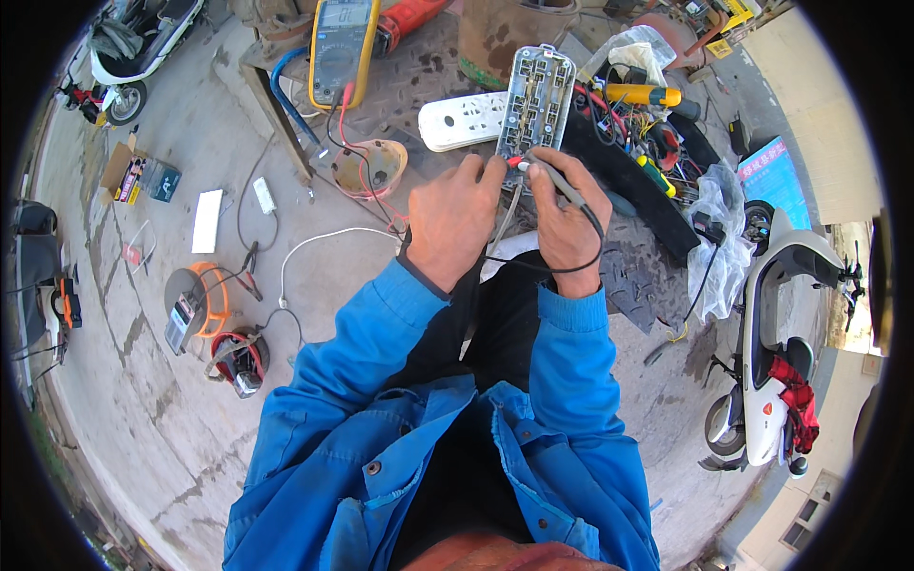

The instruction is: The person disassembles a white power strip using a screwdriver, then uses a multimeter to test continuity on the internal circuit board. The person holds the multimeter probes against various points on the board while the device remains open on the workbench.

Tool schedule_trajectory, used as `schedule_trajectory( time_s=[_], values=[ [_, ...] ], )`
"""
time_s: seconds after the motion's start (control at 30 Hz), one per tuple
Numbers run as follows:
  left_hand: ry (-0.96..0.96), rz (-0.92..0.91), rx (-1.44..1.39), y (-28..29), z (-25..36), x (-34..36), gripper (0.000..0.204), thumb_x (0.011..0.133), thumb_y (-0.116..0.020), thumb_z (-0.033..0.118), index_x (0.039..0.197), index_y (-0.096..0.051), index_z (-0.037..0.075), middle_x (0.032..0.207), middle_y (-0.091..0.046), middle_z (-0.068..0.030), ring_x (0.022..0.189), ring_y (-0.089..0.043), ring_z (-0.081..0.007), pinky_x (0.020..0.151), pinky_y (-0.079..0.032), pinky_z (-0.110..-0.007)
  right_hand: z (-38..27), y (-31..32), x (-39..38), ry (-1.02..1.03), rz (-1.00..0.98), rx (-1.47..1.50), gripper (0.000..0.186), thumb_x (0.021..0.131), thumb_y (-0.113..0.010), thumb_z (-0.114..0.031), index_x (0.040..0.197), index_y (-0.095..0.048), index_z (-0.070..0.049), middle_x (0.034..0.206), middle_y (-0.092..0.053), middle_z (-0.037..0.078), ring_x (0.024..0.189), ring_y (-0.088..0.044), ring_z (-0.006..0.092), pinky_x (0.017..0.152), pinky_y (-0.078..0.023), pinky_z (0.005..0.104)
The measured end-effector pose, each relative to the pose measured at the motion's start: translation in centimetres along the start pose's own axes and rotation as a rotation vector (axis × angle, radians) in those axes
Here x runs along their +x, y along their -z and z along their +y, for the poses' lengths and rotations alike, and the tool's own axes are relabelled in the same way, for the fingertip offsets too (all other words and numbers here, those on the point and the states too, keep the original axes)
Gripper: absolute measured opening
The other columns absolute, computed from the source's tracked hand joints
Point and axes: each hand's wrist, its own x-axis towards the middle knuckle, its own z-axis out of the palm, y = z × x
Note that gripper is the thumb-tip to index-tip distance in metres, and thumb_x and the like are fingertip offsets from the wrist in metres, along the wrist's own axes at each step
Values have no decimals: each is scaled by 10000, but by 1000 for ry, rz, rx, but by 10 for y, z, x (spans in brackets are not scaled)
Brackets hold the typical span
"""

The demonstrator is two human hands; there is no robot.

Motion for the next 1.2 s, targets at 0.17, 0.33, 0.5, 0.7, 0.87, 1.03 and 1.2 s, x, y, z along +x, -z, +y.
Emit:
schedule_trajectory(
  time_s=[0.17, 0.33, 0.5, 0.7, 0.87, 1.03, 1.2],
  values=[
    [-4, 5, 29, 0, 0, -2, 204, 969, -767, 122, 1170, -752, 152, 940, -710, -57, 807, -782, -301, 622, -594, -439, 4, 3, -12, -88, 133, -57, 194, 1076, -787, -100, 1230, -803, 16, 995, -823, 96, 874, -764, 142, 811, -613, 325],
    [-3, 12, 17, -2, 0, 0, 206, 987, -774, 133, 1190, -755, 155, 931, -709, -52, 794, -777, -303, 616, -594, -435, 3, -2, -11, -33, 138, -46, 164, 1013, -787, -42, 1168, -807, 7, 1056, -824, 163, 953, -805, 238, 883, -615, 362],
    [8, -2, 7, -2, 0, 0, 206, 1000, -775, 137, 1204, -759, 156, 934, -710, -54, 792, -773, -309, 614, -592, -439, 2, -7, -6, 17, 109, -85, 162, 1038, -798, -61, 1182, -807, 12, 1052, -825, 147, 947, -779, 197, 871, -610, 337],
    [-4, 4, 8, 0, -1, 0, 211, 989, -774, 125, 1198, -755, 150, 926, -703, -57, 795, -773, -307, 613, -589, -444, 3, -5, -8, -77, 146, -24, 165, 1022, -794, -67, 1175, -800, -3, 1036, -827, 158, 933, -804, 229, 858, -614, 353],
    [-11, -3, 42, 2, 2, 1, 223, 972, -769, 113, 1190, -754, 156, 927, -702, -53, 791, -776, -300, 609, -588, -442, 13, -5, -18, -147, 235, 69, 166, 1039, -787, -98, 1176, -806, -5, 1016, -832, 136, 934, -800, 211, 870, -614, 350],
    [3, -8, 80, 2, 4, -1, 211, 984, -774, 141, 1193, -758, 163, 933, -705, -46, 796, -781, -302, 611, -592, -434, 25, -8, -30, -149, 280, 105, 160, 1045, -778, -106, 1168, -803, -5, 1012, -832, 132, 934, -800, 210, 868, -614, 356],
    [38, -17, 77, 2, 1, -5, 220, 1013, -780, 171, 1233, -777, 165, 976, -738, -51, 799, -771, -329, 633, -591, -448, 31, -4, -35, -145, 312, 106, 153, 1046, -777, -109, 1159, -801, -9, 1007, -830, 131, 928, -802, 211, 860, -616, 361]
  ],
)
